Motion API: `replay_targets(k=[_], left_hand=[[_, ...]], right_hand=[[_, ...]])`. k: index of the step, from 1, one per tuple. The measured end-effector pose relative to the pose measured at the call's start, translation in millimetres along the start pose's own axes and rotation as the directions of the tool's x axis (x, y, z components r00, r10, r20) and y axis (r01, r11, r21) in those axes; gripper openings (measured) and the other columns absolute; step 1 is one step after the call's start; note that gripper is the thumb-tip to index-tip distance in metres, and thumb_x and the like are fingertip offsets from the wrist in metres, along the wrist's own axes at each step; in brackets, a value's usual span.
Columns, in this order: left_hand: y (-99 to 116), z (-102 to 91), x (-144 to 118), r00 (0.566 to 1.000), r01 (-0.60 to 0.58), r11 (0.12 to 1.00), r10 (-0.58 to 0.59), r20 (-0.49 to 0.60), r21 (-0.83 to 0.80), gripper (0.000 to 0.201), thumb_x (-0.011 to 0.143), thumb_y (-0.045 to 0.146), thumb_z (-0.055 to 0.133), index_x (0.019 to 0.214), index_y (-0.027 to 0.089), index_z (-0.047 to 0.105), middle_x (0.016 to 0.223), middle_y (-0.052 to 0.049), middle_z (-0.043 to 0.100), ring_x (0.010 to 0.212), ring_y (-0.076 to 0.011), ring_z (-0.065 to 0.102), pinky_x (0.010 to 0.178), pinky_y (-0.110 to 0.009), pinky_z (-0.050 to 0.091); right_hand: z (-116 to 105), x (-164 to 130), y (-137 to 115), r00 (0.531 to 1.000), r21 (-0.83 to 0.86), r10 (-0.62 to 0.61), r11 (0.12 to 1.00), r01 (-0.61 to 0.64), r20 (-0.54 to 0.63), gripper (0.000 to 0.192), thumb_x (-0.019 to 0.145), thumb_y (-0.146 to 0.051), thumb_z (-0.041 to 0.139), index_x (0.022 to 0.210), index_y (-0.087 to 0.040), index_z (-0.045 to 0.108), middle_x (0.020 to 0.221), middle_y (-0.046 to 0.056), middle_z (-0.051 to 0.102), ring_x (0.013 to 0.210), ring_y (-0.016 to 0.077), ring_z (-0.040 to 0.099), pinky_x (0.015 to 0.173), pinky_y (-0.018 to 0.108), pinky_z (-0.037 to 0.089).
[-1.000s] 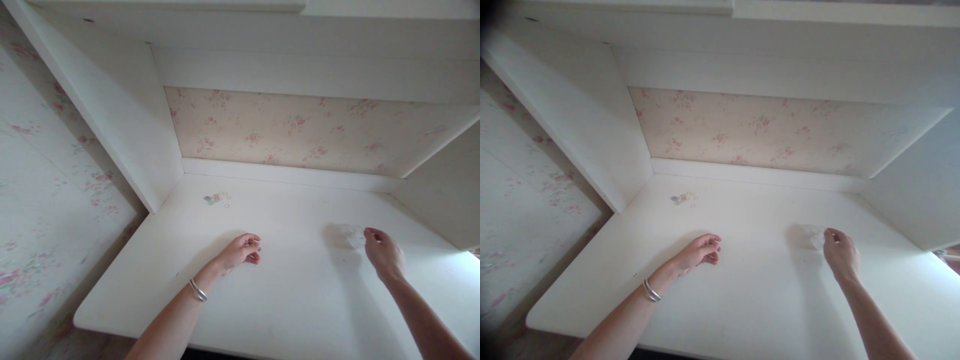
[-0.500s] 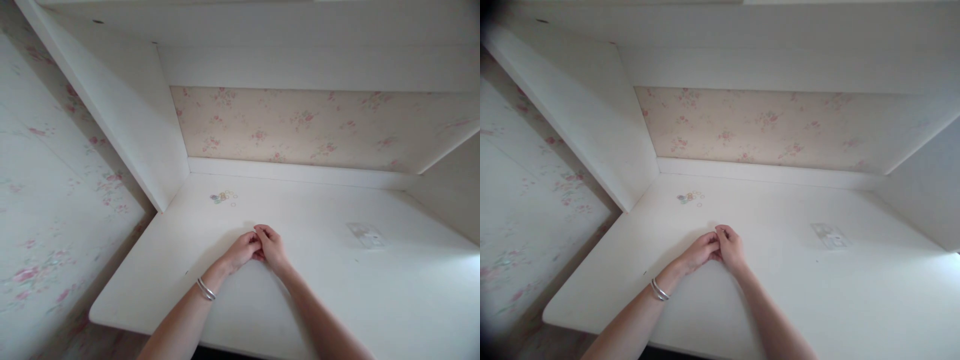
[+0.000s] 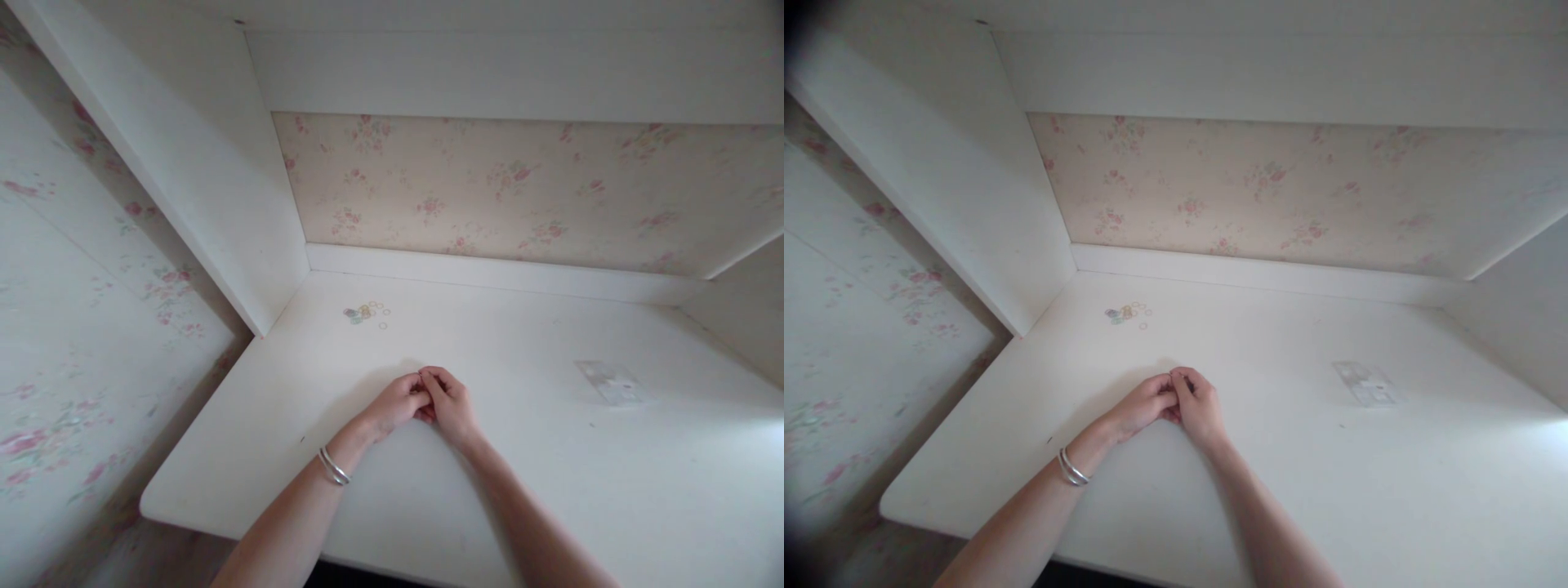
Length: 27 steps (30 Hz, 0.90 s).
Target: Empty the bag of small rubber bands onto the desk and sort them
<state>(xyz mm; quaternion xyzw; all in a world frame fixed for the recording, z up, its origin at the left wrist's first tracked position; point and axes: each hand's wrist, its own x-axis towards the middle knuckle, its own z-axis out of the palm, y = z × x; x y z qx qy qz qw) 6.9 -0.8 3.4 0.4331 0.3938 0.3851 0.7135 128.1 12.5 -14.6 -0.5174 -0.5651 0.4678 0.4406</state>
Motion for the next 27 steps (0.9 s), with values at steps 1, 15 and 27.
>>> replay_targets(k=[1, 15, 27], left_hand=[[1.0, 0.4, -0.5, 1.000, 0.002, 1.000, -0.002, -0.001, -0.002, 0.016, 0.075, 0.022, 0.059, 0.088, 0.013, 0.060, 0.077, -0.003, 0.061, 0.069, -0.0132, 0.059, 0.066, -0.029, 0.047], [2.8, 1.2, -0.2, 1.000, 0.011, 1.000, -0.011, -0.004, 0.013, 0.017, 0.075, 0.020, 0.057, 0.090, 0.012, 0.059, 0.078, -0.004, 0.061, 0.069, -0.0131, 0.059, 0.068, -0.029, 0.048], [1.8, 1.3, 0.4, 1.000, 0.015, 0.999, -0.014, -0.009, 0.034, 0.017, 0.075, 0.021, 0.057, 0.089, 0.012, 0.060, 0.079, -0.004, 0.061, 0.068, -0.0129, 0.059, 0.067, -0.029, 0.048]], right_hand=[[-0.1, 0.0, 0.2, 1.000, -0.003, 0.002, 1.000, -0.002, 0.001, 0.039, 0.081, -0.053, 0.052, 0.088, -0.018, 0.067, 0.077, 0.006, 0.067, 0.073, 0.0194, 0.058, 0.063, 0.028, 0.044], [-2.1, 0.0, 2.7, 1.000, -0.031, -0.016, 0.999, 0.016, 0.024, 0.033, 0.084, -0.048, 0.050, 0.089, -0.019, 0.066, 0.078, 0.004, 0.067, 0.072, 0.0174, 0.059, 0.065, 0.027, 0.044], [-2.0, 0.1, 1.1, 0.999, -0.039, -0.024, 0.999, 0.025, 0.033, 0.034, 0.085, -0.047, 0.048, 0.088, -0.019, 0.066, 0.077, 0.004, 0.066, 0.071, 0.0173, 0.059, 0.064, 0.027, 0.044]])
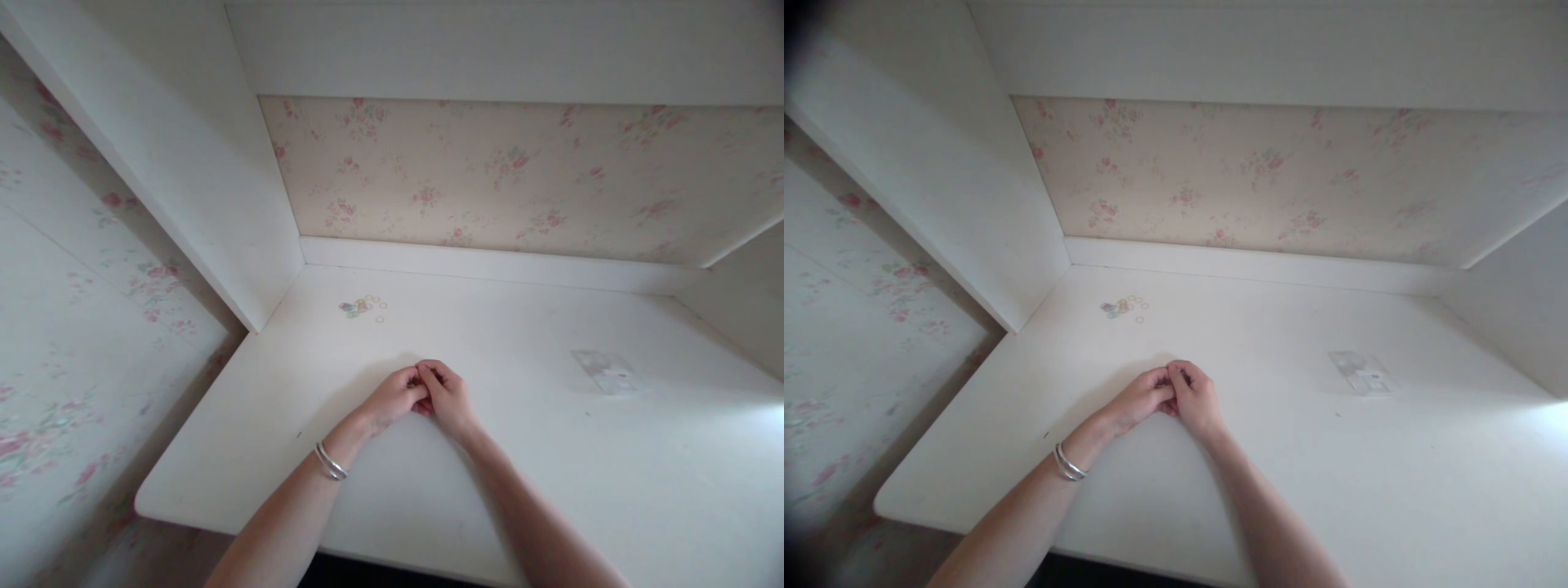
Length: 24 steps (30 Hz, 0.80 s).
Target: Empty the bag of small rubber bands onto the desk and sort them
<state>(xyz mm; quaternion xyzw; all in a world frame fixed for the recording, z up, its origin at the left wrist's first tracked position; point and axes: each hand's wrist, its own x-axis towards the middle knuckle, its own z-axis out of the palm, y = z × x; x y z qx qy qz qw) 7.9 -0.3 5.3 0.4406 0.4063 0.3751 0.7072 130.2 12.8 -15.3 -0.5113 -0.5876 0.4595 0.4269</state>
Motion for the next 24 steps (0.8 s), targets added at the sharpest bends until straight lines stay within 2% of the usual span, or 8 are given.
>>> replay_targets(k=[24], left_hand=[[-1.4, -0.3, 0.4, 1.000, -0.004, 1.000, 0.004, 0.007, -0.008, 0.027, 0.077, 0.025, 0.059, 0.101, 0.014, 0.061, 0.085, -0.005, 0.064, 0.073, -0.0144, 0.060, 0.071, -0.031, 0.049]], right_hand=[[-2.3, -0.7, -3.9, 1.000, -0.032, 0.000, 0.999, 0.000, -0.007, 0.031, 0.084, -0.045, 0.048, 0.087, -0.020, 0.066, 0.080, 0.004, 0.067, 0.073, 0.0172, 0.059, 0.063, 0.026, 0.044]])
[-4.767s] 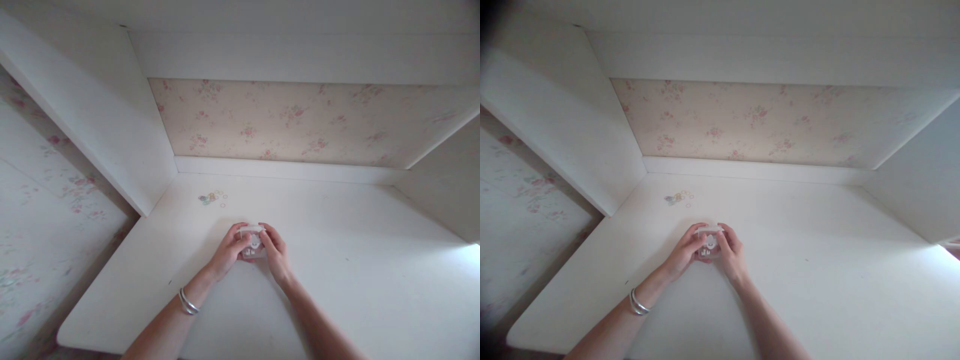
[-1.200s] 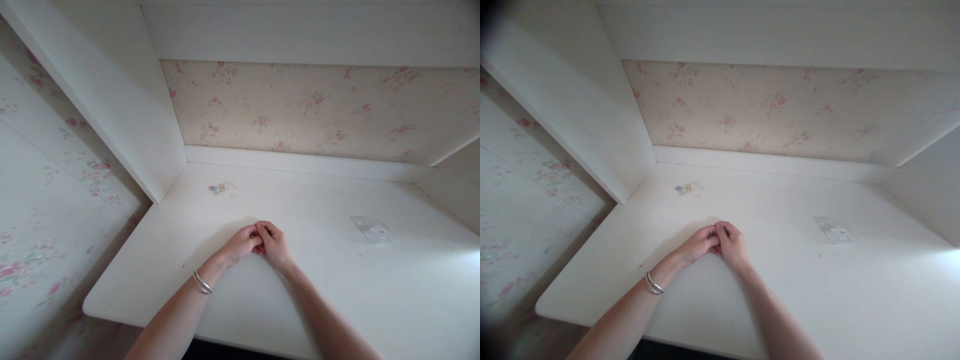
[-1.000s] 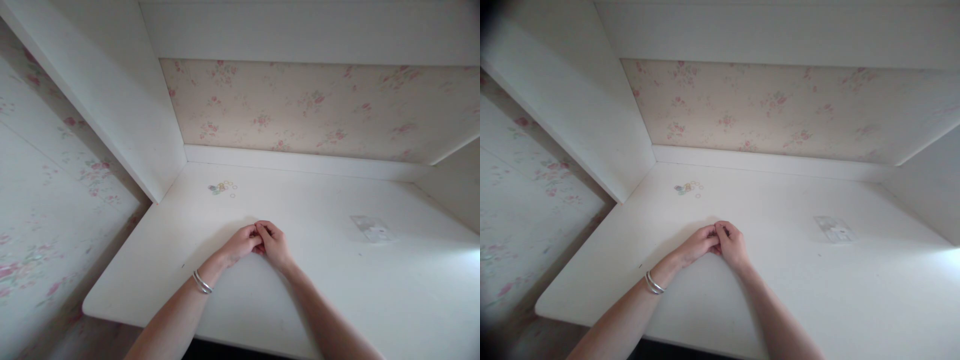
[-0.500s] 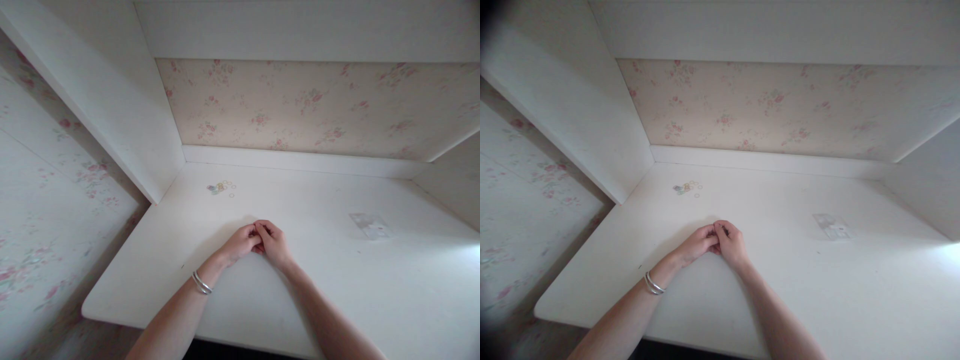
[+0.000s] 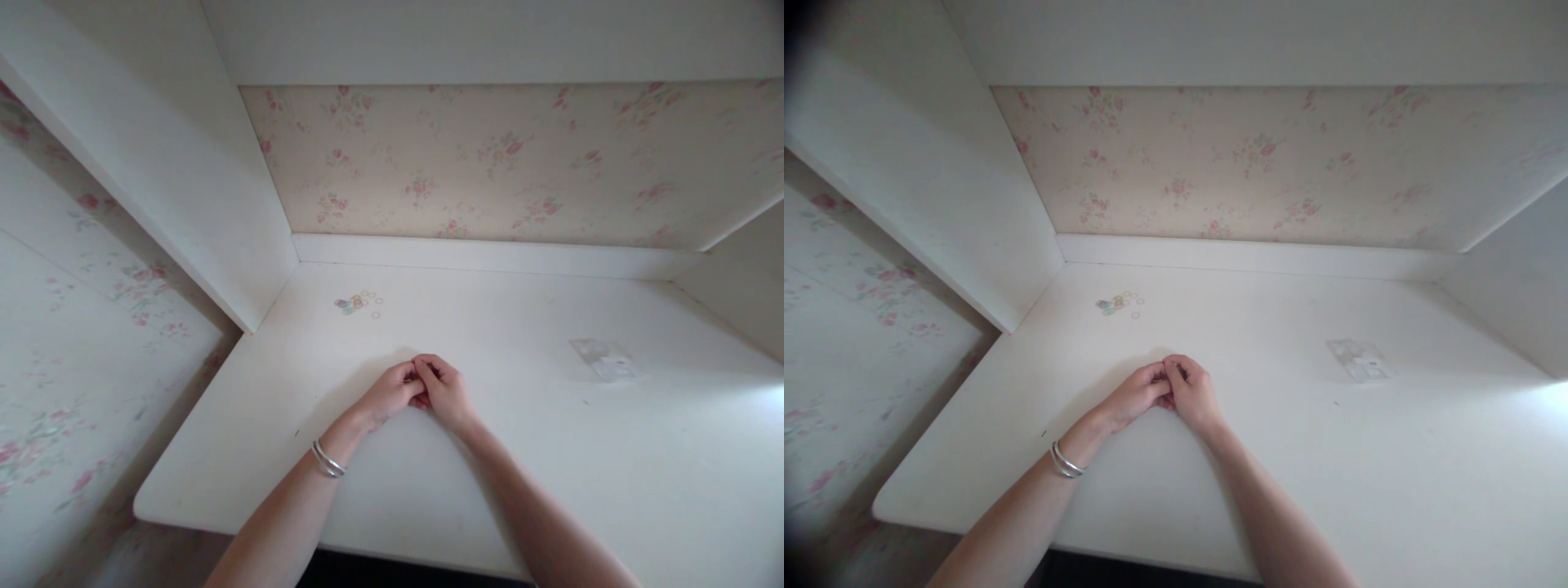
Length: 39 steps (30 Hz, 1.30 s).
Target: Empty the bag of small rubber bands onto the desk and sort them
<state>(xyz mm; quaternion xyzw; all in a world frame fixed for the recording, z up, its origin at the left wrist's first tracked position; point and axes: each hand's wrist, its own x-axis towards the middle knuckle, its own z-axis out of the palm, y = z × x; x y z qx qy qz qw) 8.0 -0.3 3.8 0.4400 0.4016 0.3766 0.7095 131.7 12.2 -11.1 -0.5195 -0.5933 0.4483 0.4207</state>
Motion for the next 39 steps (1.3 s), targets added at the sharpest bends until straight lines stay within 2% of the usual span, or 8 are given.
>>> replay_targets(k=[6, 19, 27, 32, 39], left_hand=[[0.3, 0.6, 0.2, 1.000, 0.010, 1.000, -0.010, -0.006, 0.007, 0.024, 0.077, 0.026, 0.060, 0.097, 0.013, 0.062, 0.082, -0.005, 0.063, 0.071, -0.0135, 0.059, 0.070, -0.030, 0.048], [-0.1, -0.6, 0.7, 1.000, 0.001, 1.000, -0.001, 0.005, 0.000, 0.028, 0.078, 0.025, 0.060, 0.103, 0.013, 0.061, 0.086, -0.007, 0.065, 0.073, -0.0149, 0.061, 0.070, -0.030, 0.049], [-0.4, -0.8, 0.8, 1.000, 0.009, 1.000, -0.009, -0.009, 0.007, 0.028, 0.077, 0.026, 0.061, 0.101, 0.013, 0.061, 0.085, -0.006, 0.064, 0.072, -0.0139, 0.060, 0.069, -0.028, 0.048], [-1.8, -1.1, 1.9, 1.000, 0.012, 1.000, -0.012, -0.016, 0.004, 0.023, 0.075, 0.025, 0.061, 0.095, 0.013, 0.061, 0.080, -0.004, 0.062, 0.070, -0.0133, 0.059, 0.068, -0.028, 0.049], [-0.7, 0.1, 1.0, 1.000, 0.015, 1.000, -0.015, -0.018, 0.002, 0.026, 0.075, 0.028, 0.062, 0.096, 0.013, 0.062, 0.083, -0.006, 0.063, 0.072, -0.0138, 0.059, 0.069, -0.029, 0.049]], right_hand=[[0.3, -0.4, -1.3, 1.000, 0.005, 0.013, 1.000, -0.013, -0.001, 0.033, 0.083, -0.046, 0.049, 0.088, -0.019, 0.066, 0.080, 0.005, 0.067, 0.073, 0.0180, 0.059, 0.059, 0.026, 0.044], [-0.9, -0.7, -1.3, 1.000, -0.011, -0.002, 1.000, 0.002, 0.007, 0.032, 0.084, -0.046, 0.047, 0.088, -0.020, 0.066, 0.079, 0.004, 0.067, 0.072, 0.0175, 0.059, 0.060, 0.026, 0.044], [0.3, -0.8, -1.8, 1.000, -0.005, 0.000, 1.000, 0.000, -0.028, 0.035, 0.080, -0.049, 0.050, 0.087, -0.021, 0.068, 0.074, 0.004, 0.067, 0.072, 0.0195, 0.059, 0.060, 0.028, 0.045], [-0.2, -0.2, -2.0, 1.000, -0.006, 0.002, 1.000, -0.002, -0.011, 0.033, 0.082, -0.047, 0.049, 0.087, -0.020, 0.068, 0.078, 0.004, 0.067, 0.073, 0.0188, 0.059, 0.060, 0.027, 0.045], [-1.4, 0.3, -0.8, 1.000, -0.027, 0.000, 1.000, 0.000, 0.008, 0.030, 0.085, -0.044, 0.047, 0.088, -0.021, 0.066, 0.080, 0.003, 0.067, 0.072, 0.0170, 0.059, 0.062, 0.026, 0.044]])
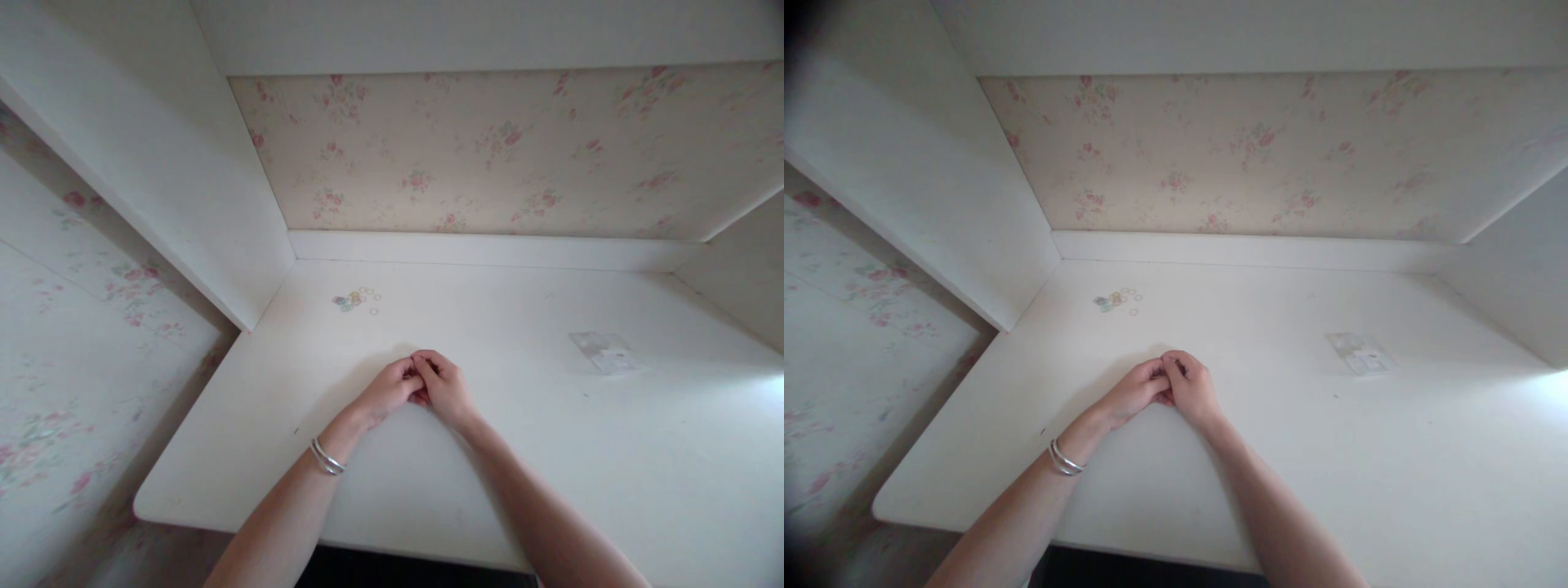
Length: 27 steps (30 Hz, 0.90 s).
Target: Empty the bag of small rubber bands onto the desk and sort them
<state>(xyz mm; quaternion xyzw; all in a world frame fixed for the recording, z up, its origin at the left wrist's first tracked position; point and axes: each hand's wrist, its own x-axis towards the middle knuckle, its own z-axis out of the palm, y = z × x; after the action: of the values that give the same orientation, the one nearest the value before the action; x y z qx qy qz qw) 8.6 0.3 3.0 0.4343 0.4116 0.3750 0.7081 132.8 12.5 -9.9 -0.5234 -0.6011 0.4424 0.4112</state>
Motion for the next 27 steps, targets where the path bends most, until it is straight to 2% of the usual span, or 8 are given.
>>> replay_targets(k=[11, 20, 27], left_hand=[[6.6, 2.8, -2.7, 1.000, 0.014, 1.000, -0.014, 0.000, 0.003, 0.022, 0.076, 0.026, 0.062, 0.093, 0.013, 0.061, 0.076, -0.003, 0.061, 0.069, -0.0130, 0.058, 0.067, -0.028, 0.048], [2.8, 1.2, -1.4, 1.000, 0.004, 1.000, -0.004, -0.003, 0.015, 0.022, 0.077, 0.023, 0.060, 0.096, 0.013, 0.060, 0.077, -0.003, 0.061, 0.069, -0.0124, 0.058, 0.067, -0.027, 0.048], [3.1, 1.7, -1.9, 1.000, 0.004, 1.000, -0.004, -0.009, 0.024, 0.020, 0.077, 0.023, 0.058, 0.095, 0.013, 0.061, 0.076, -0.002, 0.061, 0.067, -0.0114, 0.058, 0.065, -0.026, 0.048]], right_hand=[[-1.0, -0.3, -1.4, 1.000, 0.017, 0.019, 1.000, -0.019, 0.009, 0.031, 0.084, -0.044, 0.047, 0.089, -0.020, 0.066, 0.077, 0.003, 0.067, 0.071, 0.0171, 0.059, 0.061, 0.026, 0.044], [-1.3, -0.6, -0.9, 1.000, 0.004, 0.015, 1.000, -0.015, 0.008, 0.032, 0.084, -0.044, 0.047, 0.087, -0.020, 0.067, 0.072, 0.002, 0.066, 0.067, 0.0159, 0.058, 0.059, 0.026, 0.043], [-1.7, -0.4, -0.1, 1.000, -0.007, 0.009, 1.000, -0.009, 0.025, 0.030, 0.085, -0.043, 0.047, 0.089, -0.019, 0.065, 0.079, 0.003, 0.066, 0.071, 0.0154, 0.058, 0.060, 0.024, 0.043]])
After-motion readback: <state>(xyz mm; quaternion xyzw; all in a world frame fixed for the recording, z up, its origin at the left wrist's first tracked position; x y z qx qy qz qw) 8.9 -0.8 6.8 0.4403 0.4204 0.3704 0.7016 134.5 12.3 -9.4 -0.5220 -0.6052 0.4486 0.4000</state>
